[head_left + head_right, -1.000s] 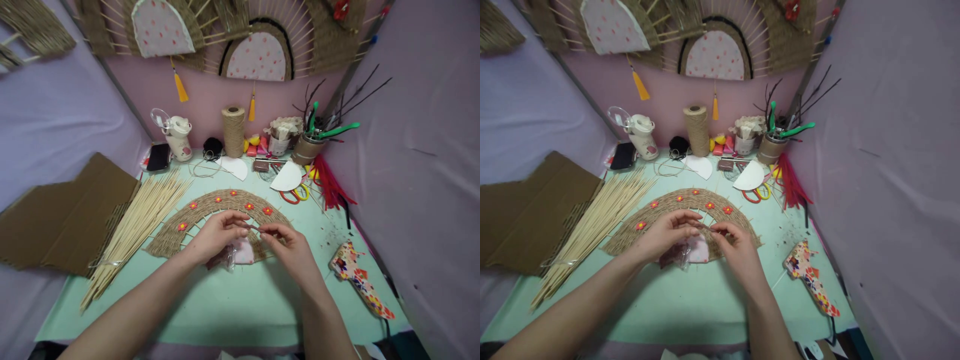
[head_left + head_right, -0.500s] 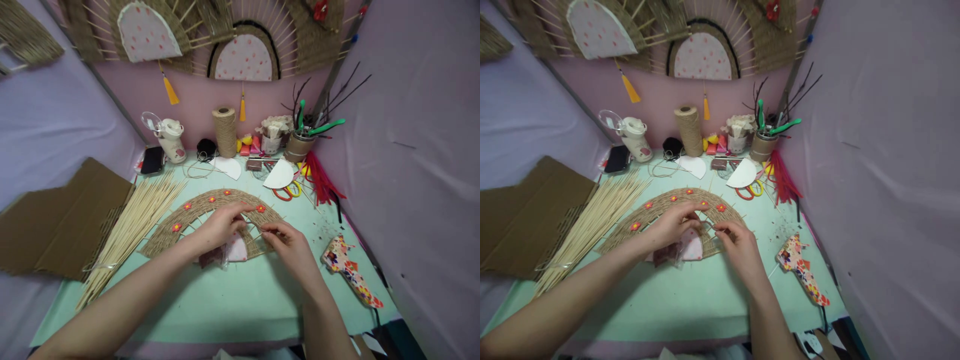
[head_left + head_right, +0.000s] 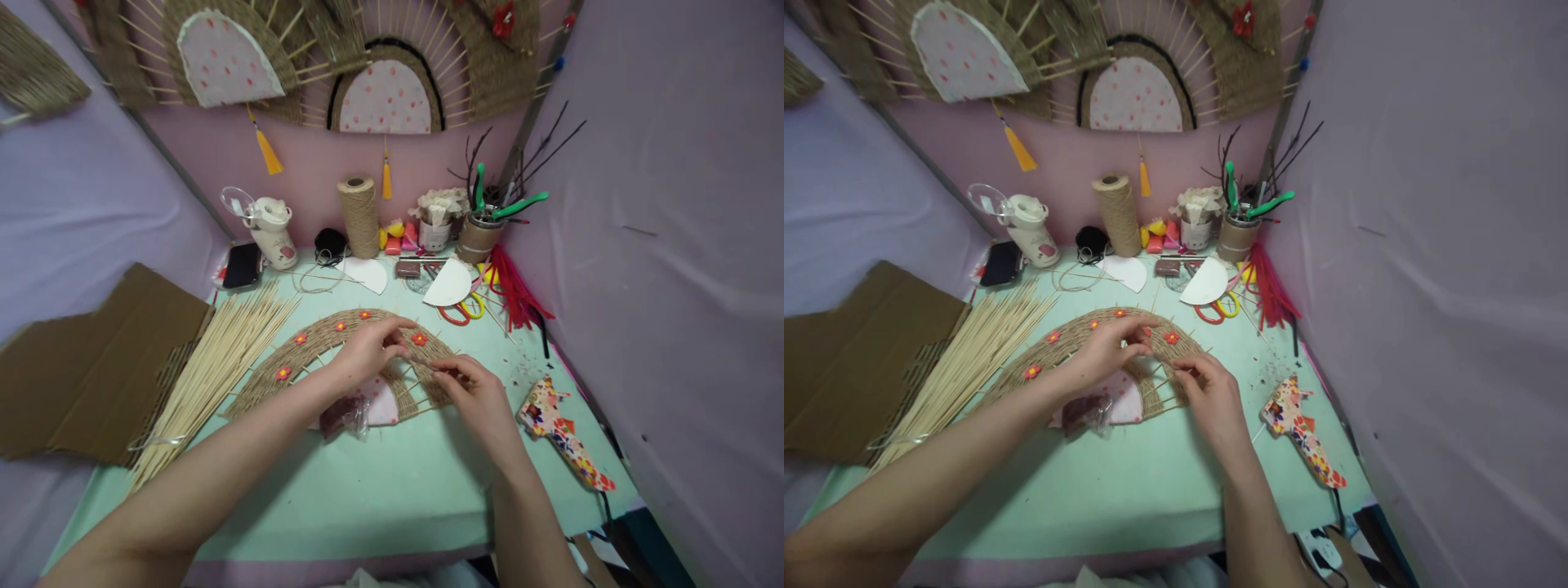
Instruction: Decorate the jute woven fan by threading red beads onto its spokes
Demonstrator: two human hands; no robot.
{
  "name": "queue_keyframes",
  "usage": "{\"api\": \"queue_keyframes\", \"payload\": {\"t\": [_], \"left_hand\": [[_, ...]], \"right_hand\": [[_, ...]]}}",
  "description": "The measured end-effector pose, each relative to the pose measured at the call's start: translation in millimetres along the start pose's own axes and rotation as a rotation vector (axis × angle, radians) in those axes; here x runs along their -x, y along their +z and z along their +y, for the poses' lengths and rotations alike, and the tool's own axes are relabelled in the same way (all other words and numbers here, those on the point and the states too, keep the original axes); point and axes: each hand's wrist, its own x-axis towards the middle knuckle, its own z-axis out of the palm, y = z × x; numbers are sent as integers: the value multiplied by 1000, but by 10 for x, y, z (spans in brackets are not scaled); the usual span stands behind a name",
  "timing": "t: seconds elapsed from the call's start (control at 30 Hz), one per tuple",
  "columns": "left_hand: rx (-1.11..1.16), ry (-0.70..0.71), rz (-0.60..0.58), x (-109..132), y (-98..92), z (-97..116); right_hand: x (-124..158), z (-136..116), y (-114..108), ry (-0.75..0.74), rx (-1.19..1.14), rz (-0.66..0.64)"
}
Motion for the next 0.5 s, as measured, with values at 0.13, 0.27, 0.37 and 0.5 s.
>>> {"api": "queue_keyframes", "payload": {"t": [0.13, 0.27, 0.37, 0.5], "left_hand": [[-35, 27, -11, -93, 29, -20], [-139, 62, -24, -173, 62, -43], [-179, 58, -57, -221, 91, -54], [-168, 21, -93, -264, 110, -62]], "right_hand": [[-34, 67, -6, -22, 53, 39], [-60, 89, -4, -27, 120, 65], [-64, 81, -5, -28, 165, 77], [-83, 92, -2, -24, 222, 81]]}}
